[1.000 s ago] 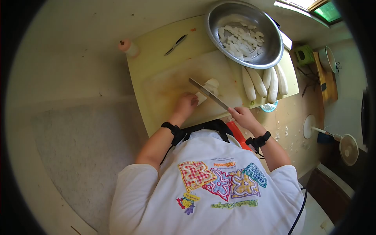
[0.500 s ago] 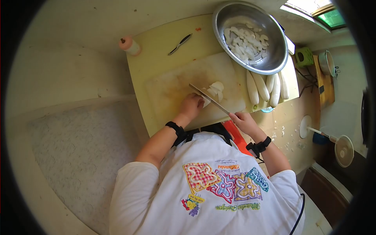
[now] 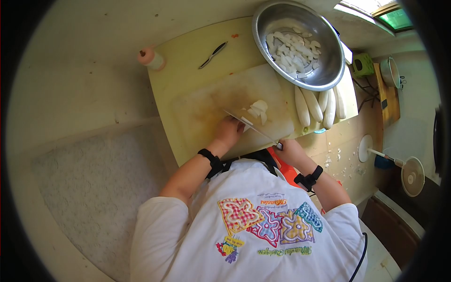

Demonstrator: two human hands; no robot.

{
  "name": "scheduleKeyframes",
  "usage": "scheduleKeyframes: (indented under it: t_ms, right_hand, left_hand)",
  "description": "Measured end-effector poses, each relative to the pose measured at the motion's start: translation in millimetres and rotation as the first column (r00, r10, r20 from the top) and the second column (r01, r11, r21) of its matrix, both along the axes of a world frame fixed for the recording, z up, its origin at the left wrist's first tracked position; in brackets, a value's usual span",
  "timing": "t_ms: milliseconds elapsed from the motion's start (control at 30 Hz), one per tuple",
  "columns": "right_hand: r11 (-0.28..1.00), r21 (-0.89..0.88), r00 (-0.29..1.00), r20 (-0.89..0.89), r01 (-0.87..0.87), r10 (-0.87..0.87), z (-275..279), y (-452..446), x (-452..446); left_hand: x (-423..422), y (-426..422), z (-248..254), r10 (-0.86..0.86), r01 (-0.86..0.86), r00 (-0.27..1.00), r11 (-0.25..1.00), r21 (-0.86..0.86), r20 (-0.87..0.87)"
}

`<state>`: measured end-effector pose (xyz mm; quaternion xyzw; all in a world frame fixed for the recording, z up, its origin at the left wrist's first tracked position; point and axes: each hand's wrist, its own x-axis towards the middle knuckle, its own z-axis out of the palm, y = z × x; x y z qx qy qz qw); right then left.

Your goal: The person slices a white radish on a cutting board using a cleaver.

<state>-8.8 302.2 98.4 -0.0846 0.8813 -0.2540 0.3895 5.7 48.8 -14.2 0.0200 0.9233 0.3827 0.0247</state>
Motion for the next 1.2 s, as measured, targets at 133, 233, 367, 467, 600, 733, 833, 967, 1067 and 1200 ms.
scheduleKeyframes:
  t_ms: [133, 233, 367, 467, 600, 733, 833, 967, 1067, 1200]
  right_hand:
    - [0.999, 0.005, 0.999, 0.017, 0.051, -0.051, 2, -4, 2]
    - [0.997, 0.068, 0.996, 0.084, 0.031, -0.037, 1, -4, -2]
    - [0.998, 0.057, 0.997, 0.074, 0.017, -0.021, -9, -1, -3]
    - [0.997, 0.079, 0.997, 0.080, -0.011, 0.005, -10, -1, -5]
    - [1.000, 0.026, 0.996, 0.087, 0.007, -0.009, -10, -5, -8]
    - [0.998, 0.060, 0.994, 0.110, -0.014, 0.007, -18, -19, -17]
    - [0.999, 0.044, 0.991, 0.135, -0.014, 0.008, -27, -30, -28]
    - [1.000, 0.013, 0.990, 0.142, -0.014, 0.012, -37, -40, -33]
    - [1.000, 0.014, 0.990, 0.144, -0.004, 0.002, -37, -40, -36]
    - [1.000, 0.014, 0.987, 0.160, 0.004, -0.006, -41, -39, -37]
  left_hand:
    - [-4, -1, 7, -0.033, 0.033, 0.998, 0.999, -0.002, 0.056]
    - [-6, -3, 4, -0.055, 0.055, 0.997, 0.998, 0.006, 0.047]
    - [-5, -5, -5, -0.076, 0.075, 0.997, 0.997, 0.020, 0.024]
    - [-7, -5, 3, -0.073, 0.072, 0.995, 0.997, 0.020, 0.065]
    - [-7, -6, -1, -0.066, 0.066, 0.995, 0.998, 0.001, 0.078]
    - [-12, -9, 7, -0.061, 0.058, 0.995, 0.998, 0.034, 0.082]
    - [-16, -9, 14, -0.066, 0.062, 0.994, 0.997, 0.053, 0.085]
    - [-20, -10, 19, -0.060, 0.049, 0.994, 0.991, 0.122, 0.088]
    - [-19, -8, 13, -0.051, 0.048, 0.999, 0.989, 0.139, 0.012]
    - [-17, -9, 7, -0.060, 0.061, 0.998, 0.988, 0.141, -0.014]
